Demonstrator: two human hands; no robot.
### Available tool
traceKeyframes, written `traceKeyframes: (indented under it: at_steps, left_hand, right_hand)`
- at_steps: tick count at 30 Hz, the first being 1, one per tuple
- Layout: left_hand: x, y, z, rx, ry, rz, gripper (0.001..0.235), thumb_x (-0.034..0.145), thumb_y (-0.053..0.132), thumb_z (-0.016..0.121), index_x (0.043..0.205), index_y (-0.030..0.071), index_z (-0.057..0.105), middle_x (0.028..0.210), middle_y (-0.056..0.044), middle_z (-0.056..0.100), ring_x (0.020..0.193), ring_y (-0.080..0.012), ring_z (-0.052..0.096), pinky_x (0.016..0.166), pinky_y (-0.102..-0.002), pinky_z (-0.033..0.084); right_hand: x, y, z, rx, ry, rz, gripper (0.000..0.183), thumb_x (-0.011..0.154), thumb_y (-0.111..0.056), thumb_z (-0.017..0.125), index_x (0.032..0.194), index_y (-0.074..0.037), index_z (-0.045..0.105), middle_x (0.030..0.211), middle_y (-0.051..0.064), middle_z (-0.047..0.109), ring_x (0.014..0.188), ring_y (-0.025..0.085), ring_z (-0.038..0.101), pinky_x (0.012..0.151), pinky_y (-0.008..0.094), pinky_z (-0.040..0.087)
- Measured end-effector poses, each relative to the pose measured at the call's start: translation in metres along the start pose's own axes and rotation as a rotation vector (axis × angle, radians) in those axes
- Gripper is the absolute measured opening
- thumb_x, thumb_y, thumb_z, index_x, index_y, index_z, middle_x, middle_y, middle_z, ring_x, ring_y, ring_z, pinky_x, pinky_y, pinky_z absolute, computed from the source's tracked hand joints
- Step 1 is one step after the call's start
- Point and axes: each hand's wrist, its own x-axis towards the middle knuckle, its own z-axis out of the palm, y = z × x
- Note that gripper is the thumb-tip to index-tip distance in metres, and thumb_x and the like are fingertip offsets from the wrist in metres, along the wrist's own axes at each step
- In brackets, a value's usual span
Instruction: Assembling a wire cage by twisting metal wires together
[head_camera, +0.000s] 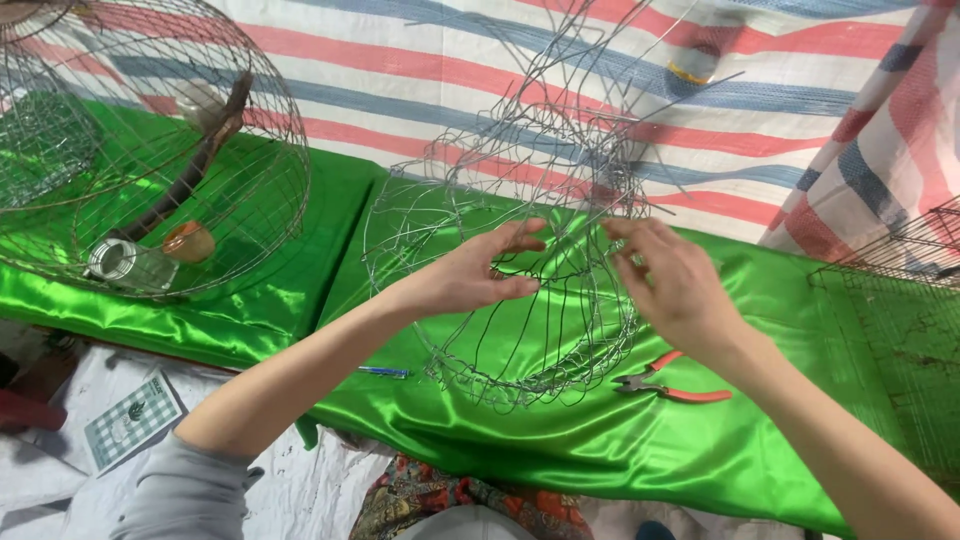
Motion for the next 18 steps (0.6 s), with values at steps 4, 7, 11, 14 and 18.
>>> traceKeyframes:
  at_steps: [4, 7, 11, 14, 18]
  left_hand:
    - [0.000, -0.008, -0.002, 0.136, 0.012, -0.027, 0.071, 0.092, 0.020, 0.071, 0.153, 0.001, 0.039, 0.146, -0.025, 0.054, 0.142, -0.0473, 0.042, 0.098, -0.065, 0.050]
    - [-0.004, -0.005, 0.001, 0.205, 0.078, 0.004, 0.070, 0.092, 0.013, 0.070, 0.153, 0.002, 0.039, 0.146, -0.024, 0.056, 0.140, -0.0472, 0.045, 0.095, -0.066, 0.052]
    - [-0.008, 0.003, 0.006, 0.201, 0.103, 0.030, 0.066, 0.092, 0.007, 0.068, 0.152, 0.001, 0.041, 0.143, -0.027, 0.057, 0.136, -0.0492, 0.048, 0.090, -0.064, 0.056]
    - [-0.009, 0.010, 0.007, 0.188, 0.082, 0.050, 0.068, 0.092, 0.005, 0.067, 0.153, 0.000, 0.038, 0.143, -0.030, 0.055, 0.134, -0.0523, 0.049, 0.088, -0.063, 0.057]
    - [-0.010, 0.029, 0.003, 0.194, -0.011, 0.038, 0.076, 0.092, 0.001, 0.064, 0.158, 0.002, 0.027, 0.140, -0.034, 0.055, 0.130, -0.0551, 0.051, 0.091, -0.067, 0.055]
  right_hand:
    - [0.011, 0.021, 0.015, -0.013, 0.023, -0.036, 0.036, 0.095, -0.003, 0.062, 0.130, 0.005, 0.061, 0.118, 0.021, 0.067, 0.088, 0.036, 0.075, 0.064, 0.043, 0.063]
    - [0.015, 0.001, 0.012, 0.106, 0.043, 0.027, 0.034, 0.096, -0.007, 0.062, 0.128, 0.004, 0.064, 0.115, 0.020, 0.069, 0.081, 0.031, 0.076, 0.063, 0.041, 0.062]
    - [0.005, -0.023, 0.013, -0.010, 0.047, 0.123, 0.045, 0.099, -0.016, 0.062, 0.138, 0.002, 0.049, 0.110, 0.023, 0.068, 0.086, 0.040, 0.073, 0.069, 0.055, 0.061]
    - [0.002, -0.006, 0.028, -0.047, 0.123, 0.052, 0.047, 0.099, -0.020, 0.063, 0.139, -0.005, 0.044, 0.114, 0.017, 0.069, 0.095, 0.038, 0.070, 0.070, 0.057, 0.059]
    - [0.000, 0.011, 0.041, -0.024, 0.137, 0.043, 0.048, 0.100, -0.019, 0.063, 0.141, -0.007, 0.043, 0.112, 0.016, 0.067, 0.092, 0.035, 0.069, 0.069, 0.055, 0.060]
